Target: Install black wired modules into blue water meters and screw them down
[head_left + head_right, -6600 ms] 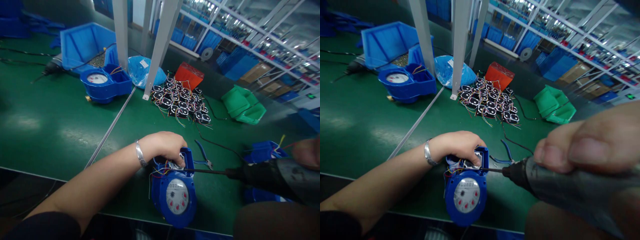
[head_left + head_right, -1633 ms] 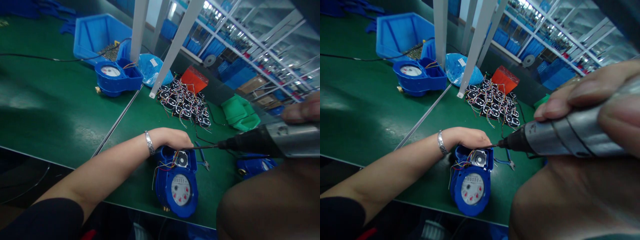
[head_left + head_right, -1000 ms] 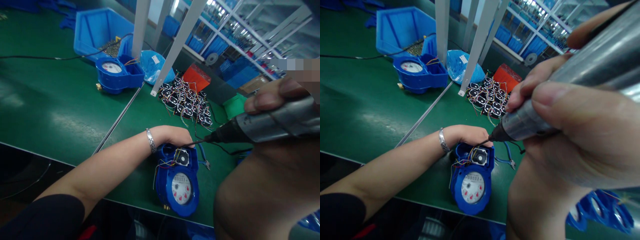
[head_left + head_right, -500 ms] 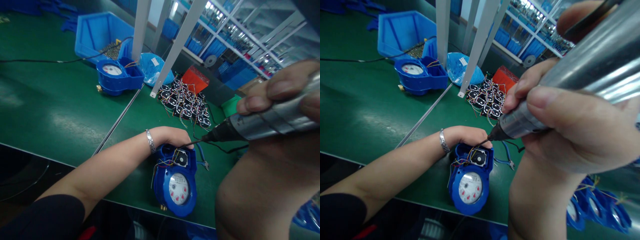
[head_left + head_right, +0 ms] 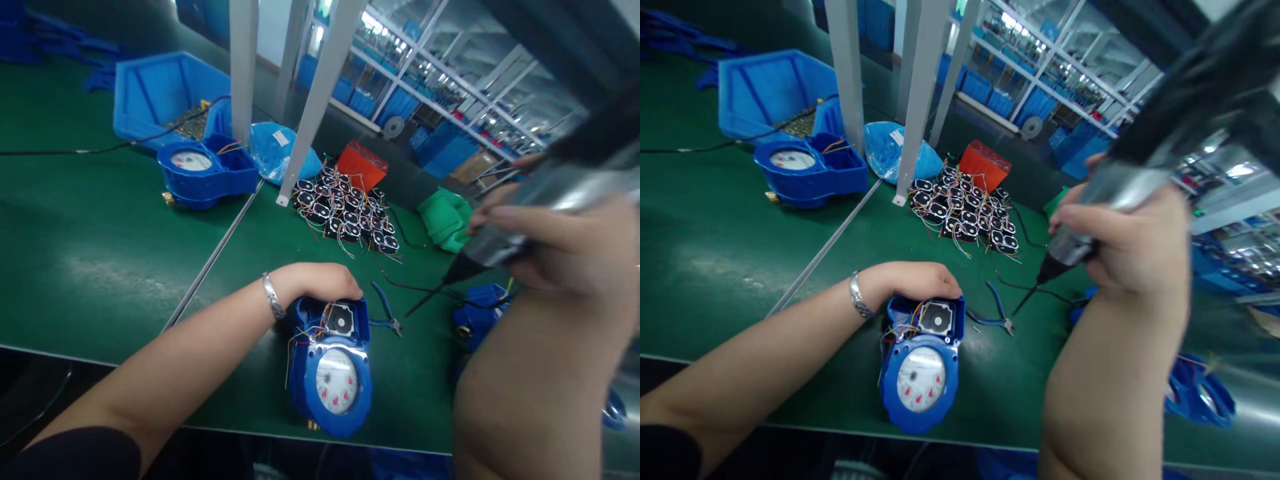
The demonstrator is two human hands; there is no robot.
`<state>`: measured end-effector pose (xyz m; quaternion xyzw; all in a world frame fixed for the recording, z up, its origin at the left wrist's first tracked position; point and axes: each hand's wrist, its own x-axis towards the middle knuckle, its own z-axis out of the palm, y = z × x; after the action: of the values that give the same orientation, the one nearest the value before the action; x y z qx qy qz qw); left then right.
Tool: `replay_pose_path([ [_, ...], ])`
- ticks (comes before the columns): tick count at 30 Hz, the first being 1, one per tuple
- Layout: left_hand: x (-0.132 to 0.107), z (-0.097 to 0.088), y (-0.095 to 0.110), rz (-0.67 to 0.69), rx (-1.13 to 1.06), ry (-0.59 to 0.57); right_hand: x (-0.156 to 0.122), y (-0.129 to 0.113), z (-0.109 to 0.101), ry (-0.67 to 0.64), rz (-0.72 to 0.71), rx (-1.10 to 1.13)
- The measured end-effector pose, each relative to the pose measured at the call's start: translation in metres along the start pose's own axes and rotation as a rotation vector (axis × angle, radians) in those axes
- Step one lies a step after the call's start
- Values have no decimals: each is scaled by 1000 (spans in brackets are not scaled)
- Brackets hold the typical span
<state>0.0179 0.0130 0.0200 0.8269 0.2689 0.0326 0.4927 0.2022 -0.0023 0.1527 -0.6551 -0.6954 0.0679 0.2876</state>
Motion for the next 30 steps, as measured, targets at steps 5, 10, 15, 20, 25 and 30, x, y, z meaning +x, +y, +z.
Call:
replay_pose_path([
  [5, 2, 3, -4, -33, -51, 3, 7, 71, 68, -419, 136, -438],
  [10, -2, 5, -7, -50, -98, 96, -6, 131, 114, -590, 108, -494],
  [15, -20, 11, -8, -145, -226, 256, -14, 143, 127, -576, 110, -488],
  [20, -43, 27, -21, -171, -573, 376, -30, 123, 117, -423, 91, -437],
  [25, -58, 38, -36, -168, -778, 294, -83, 90, 100, -360, 91, -144],
  [30, -64, 43, -46, -89, -854, 180, -141, 67, 102, -590, 214, 730],
])
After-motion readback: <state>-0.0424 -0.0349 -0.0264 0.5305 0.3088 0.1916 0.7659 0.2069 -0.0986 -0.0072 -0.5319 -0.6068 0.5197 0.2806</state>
